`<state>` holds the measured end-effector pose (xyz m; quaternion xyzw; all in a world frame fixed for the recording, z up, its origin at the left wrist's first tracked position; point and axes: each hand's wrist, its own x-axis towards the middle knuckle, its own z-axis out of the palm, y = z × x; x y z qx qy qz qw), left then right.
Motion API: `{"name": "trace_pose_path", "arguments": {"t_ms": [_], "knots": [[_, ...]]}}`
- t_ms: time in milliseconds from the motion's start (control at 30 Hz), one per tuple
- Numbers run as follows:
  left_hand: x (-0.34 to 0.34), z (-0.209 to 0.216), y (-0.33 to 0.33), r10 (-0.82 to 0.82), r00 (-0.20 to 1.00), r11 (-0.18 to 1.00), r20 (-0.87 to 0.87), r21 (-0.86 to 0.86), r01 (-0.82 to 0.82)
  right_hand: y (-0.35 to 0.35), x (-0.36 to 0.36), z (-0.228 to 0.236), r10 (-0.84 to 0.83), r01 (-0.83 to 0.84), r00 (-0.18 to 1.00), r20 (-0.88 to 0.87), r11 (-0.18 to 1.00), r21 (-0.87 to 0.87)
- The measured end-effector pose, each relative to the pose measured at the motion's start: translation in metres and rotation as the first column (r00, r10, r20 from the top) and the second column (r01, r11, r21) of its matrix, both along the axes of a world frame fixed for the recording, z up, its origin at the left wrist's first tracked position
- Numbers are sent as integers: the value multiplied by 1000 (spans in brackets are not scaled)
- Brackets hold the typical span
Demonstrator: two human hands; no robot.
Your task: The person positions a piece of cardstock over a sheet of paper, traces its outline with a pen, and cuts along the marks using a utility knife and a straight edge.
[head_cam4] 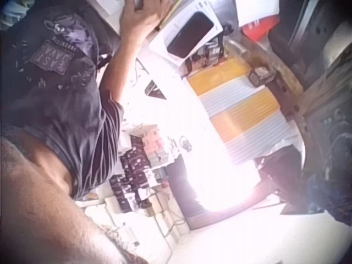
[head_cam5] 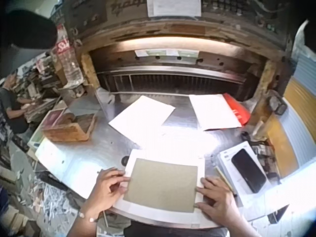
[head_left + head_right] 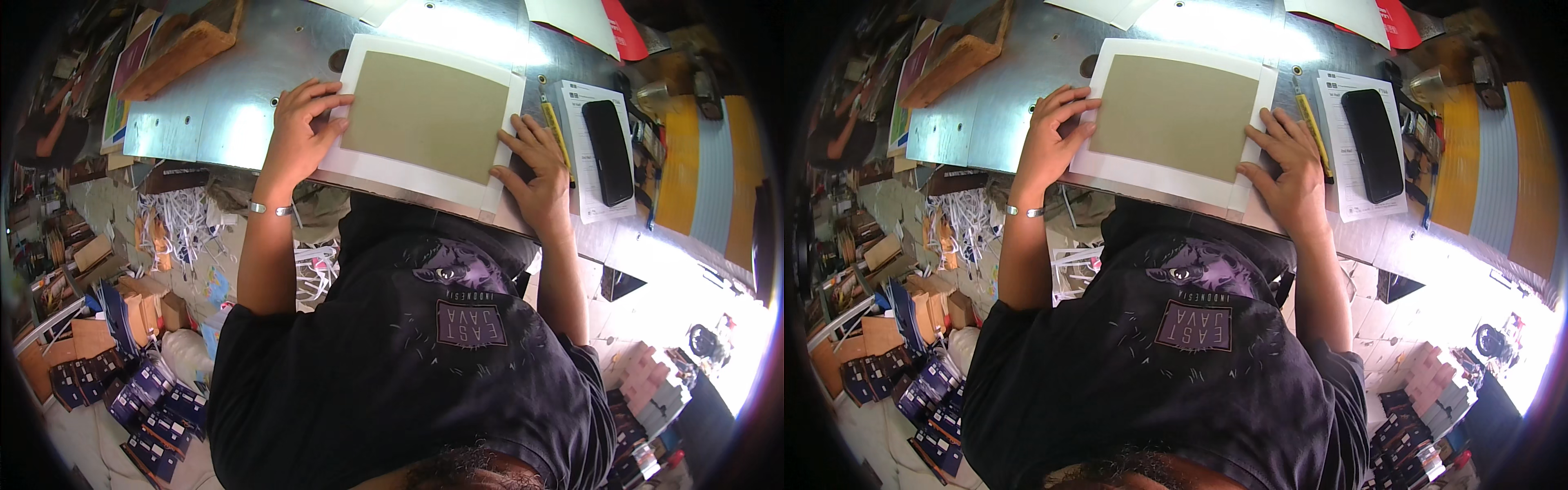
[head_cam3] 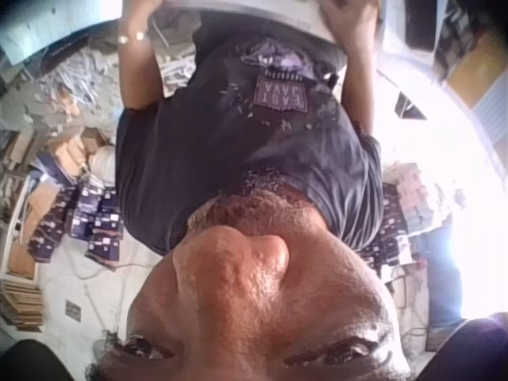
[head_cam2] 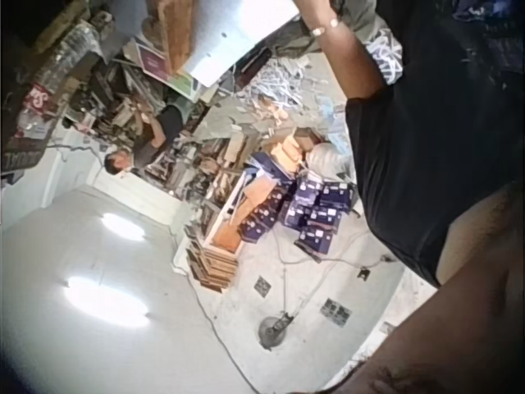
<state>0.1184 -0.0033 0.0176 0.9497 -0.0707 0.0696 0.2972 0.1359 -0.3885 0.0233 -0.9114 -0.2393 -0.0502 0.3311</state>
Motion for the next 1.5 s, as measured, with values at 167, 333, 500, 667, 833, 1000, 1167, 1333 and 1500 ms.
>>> {"name": "trace_pose_path", "arguments": {"t_ms": [167,333,500,667,833,1000,1167,1333,1500], "knots": [[1,5,-3,-27,999,1000,25,-8,28,-1,0,0,7,-7,1000,3,1000,-11],[1,14,-15,-49,998,997,35,64,47,-2,0,-1,11,-11,1000,22,1000,-16],[0,19,-25,-60,998,941,16,336,51,-4,-1,-4,8,-9,1000,29,1000,13],[3,36,-41,-170,984,861,47,492,126,-5,0,-7,0,-1,998,61,1000,8],[6,45,-69,-198,980,836,31,527,152,-3,-1,-9,-16,16,997,69,1000,2],[11,66,-103,-153,981,775,-121,601,195,-4,-3,-7,-17,17,999,34,1000,0],[9,72,-115,-145,977,710,-158,671,214,-3,-2,-9,-17,17,998,53,1000,-1],[18,69,-118,-240,955,742,-174,602,295,-5,-2,-8,-14,14,998,58,1000,5],[28,75,-128,-222,921,810,-321,465,358,-5,-3,-9,-24,23,998,58,999,23]]}}
